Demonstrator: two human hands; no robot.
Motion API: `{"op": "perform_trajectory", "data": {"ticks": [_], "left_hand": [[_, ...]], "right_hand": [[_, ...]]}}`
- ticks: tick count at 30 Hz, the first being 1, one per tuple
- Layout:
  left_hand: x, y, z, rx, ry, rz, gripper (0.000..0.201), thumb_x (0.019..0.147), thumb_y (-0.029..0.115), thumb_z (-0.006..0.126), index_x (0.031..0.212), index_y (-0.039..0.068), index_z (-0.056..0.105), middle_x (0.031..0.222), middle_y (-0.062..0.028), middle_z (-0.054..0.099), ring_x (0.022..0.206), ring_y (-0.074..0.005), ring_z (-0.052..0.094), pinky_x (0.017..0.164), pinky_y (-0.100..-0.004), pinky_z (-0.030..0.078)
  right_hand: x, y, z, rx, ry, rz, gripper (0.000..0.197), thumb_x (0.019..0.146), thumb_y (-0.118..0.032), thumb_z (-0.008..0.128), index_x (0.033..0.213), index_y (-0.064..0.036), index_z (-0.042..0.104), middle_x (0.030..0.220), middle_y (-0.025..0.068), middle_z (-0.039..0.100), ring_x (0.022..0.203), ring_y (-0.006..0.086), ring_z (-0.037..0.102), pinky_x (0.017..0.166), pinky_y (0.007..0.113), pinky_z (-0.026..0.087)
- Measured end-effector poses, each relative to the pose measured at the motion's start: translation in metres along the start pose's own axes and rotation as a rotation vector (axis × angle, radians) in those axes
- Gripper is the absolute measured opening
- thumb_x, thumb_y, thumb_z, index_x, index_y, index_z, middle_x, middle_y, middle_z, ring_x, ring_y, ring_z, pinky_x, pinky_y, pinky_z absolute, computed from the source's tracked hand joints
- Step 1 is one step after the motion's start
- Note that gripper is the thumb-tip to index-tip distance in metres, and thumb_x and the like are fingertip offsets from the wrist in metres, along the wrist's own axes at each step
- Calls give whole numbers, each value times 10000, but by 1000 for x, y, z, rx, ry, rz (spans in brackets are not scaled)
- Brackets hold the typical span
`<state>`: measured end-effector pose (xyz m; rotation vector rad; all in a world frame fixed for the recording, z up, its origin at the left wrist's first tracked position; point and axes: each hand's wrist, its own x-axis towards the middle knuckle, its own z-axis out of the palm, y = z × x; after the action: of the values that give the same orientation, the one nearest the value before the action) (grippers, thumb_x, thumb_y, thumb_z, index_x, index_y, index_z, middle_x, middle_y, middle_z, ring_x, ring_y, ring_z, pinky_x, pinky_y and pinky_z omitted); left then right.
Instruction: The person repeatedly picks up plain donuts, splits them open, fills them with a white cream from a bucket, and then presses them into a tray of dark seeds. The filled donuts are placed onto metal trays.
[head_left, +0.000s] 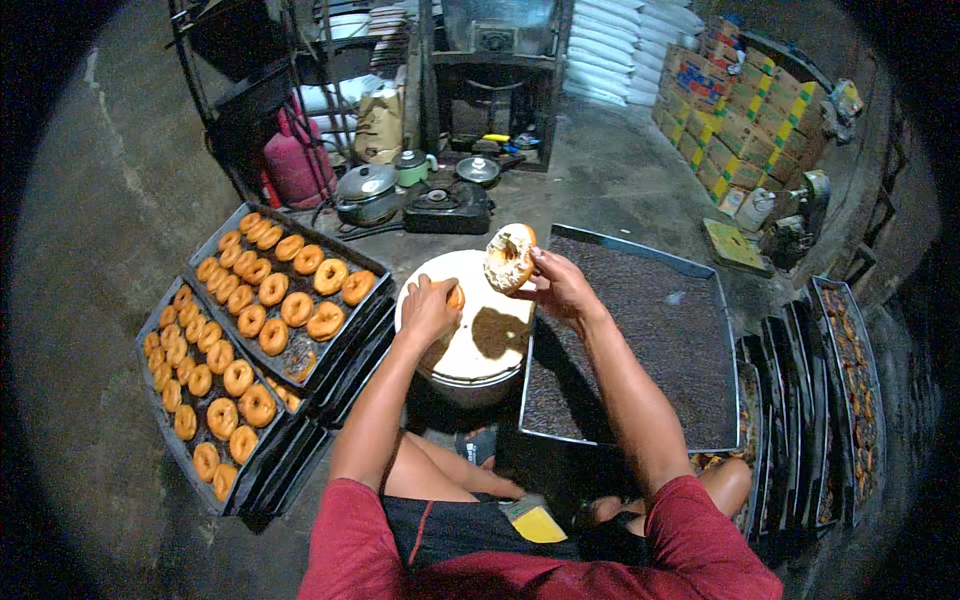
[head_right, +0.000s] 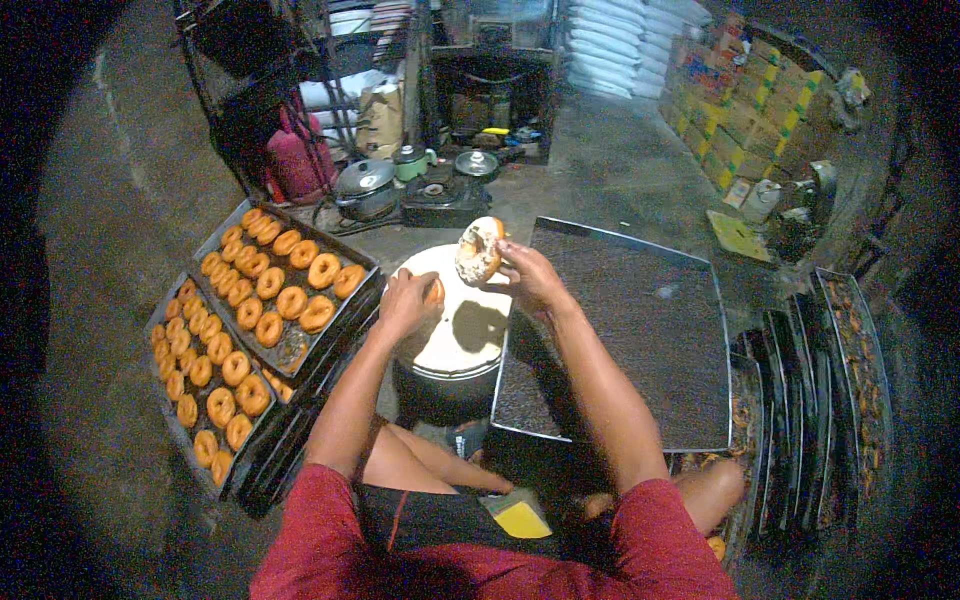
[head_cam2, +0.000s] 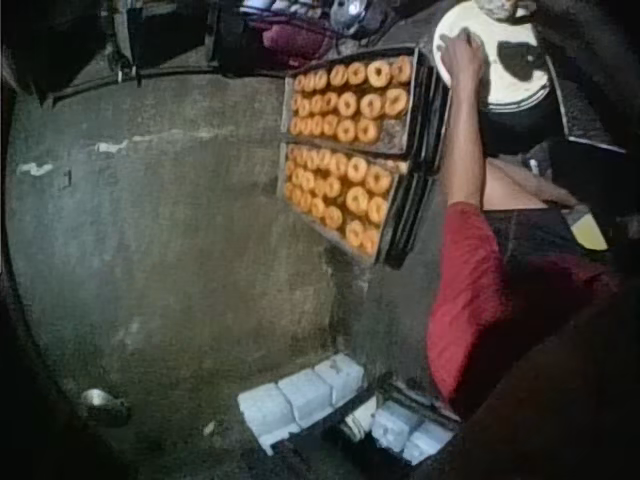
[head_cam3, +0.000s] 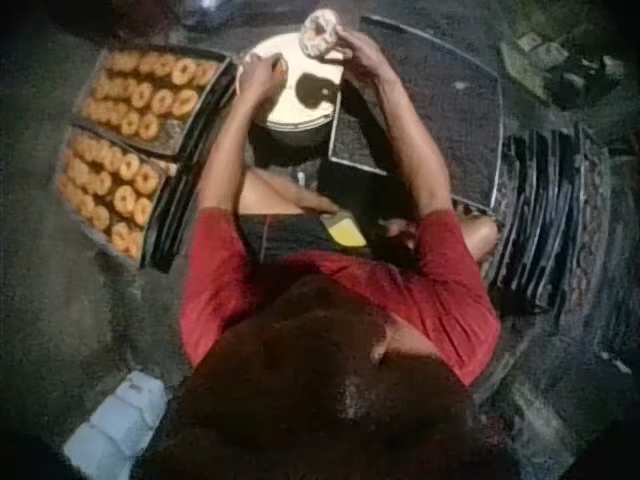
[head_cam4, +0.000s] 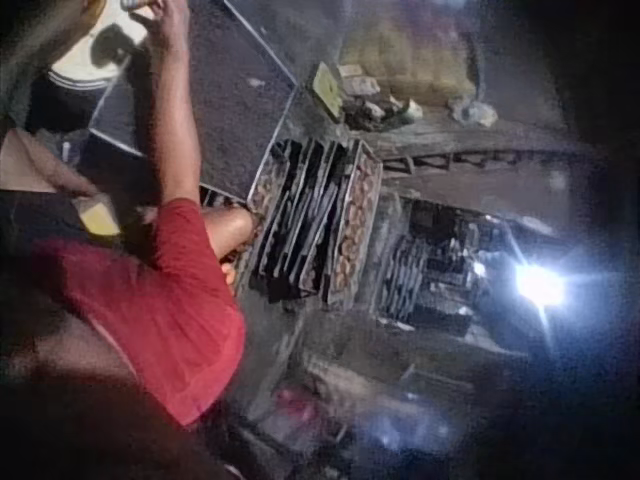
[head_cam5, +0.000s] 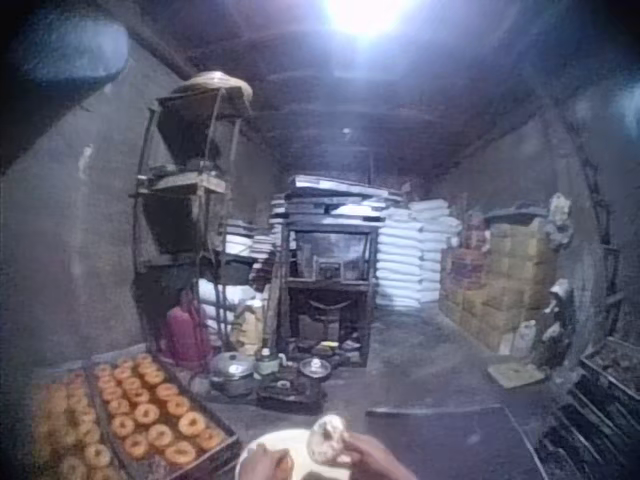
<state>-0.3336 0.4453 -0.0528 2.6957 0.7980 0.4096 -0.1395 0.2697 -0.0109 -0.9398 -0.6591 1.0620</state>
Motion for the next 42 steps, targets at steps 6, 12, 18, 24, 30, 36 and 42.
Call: {"op": "perform_trajectory", "data": {"ticks": [6,12,18,24,30,36,42], "left_hand": [[6,11,-11,-278,-194,-130,533,800,269,747,1307,171,616,1306,-201,536,1209,-350,539,934,-461,525],[-51,58,-36,-1816,-262,-49,706,948,444,620,1500,85,363,1397,-63,531,1255,-201,543,1041,-373,465],[-91,132,-34,-1956,-228,79,695,970,392,603,1516,58,333,1461,-117,464,1316,-246,497,1104,-391,414],[-94,171,-21,-1956,-293,5,614,958,152,577,1512,48,334,1440,-135,474,1297,-244,514,1096,-401,430],[-90,210,-12,-1607,-293,21,617,867,60,598,1463,70,438,1410,-143,491,1254,-238,538,1016,-374,488],[-87,232,-11,-732,-85,553,578,744,25,703,1313,80,621,1415,-194,486,1317,-355,482,1110,-427,387],[-94,252,14,-553,-112,671,542,735,75,753,1234,33,545,1375,-211,518,1251,-386,521,1063,-443,428]], "right_hand": [[-67,-11,-35,-76,146,-86,419,1016,-323,559,1303,-18,573,1188,75,639,1088,150,618,948,276,496],[-128,-20,13,-494,365,-436,366,873,-188,713,1185,-17,626,1375,170,552,1303,278,506,1061,438,441],[-169,-28,92,-1119,279,-792,347,770,-133,784,1058,-11,631,1397,236,515,1343,384,467,1121,465,370],[-199,-41,72,-1006,427,-654,294,794,-121,743,1035,-2,625,1376,232,530,1295,391,509,1077,462,414],[-222,-39,34,-849,621,-534,195,876,-97,675,1035,-6,608,1269,170,604,1105,229,630,903,343,524],[-275,-61,-33,-171,620,-350,202,925,-133,664,1074,0,636,1183,86,655,1013,176,646,885,330,526],[-326,-41,-69,-1448,900,-152,268,827,-150,742,1007,16,632,1309,170,585,1208,306,578,1015,396,445]]}}
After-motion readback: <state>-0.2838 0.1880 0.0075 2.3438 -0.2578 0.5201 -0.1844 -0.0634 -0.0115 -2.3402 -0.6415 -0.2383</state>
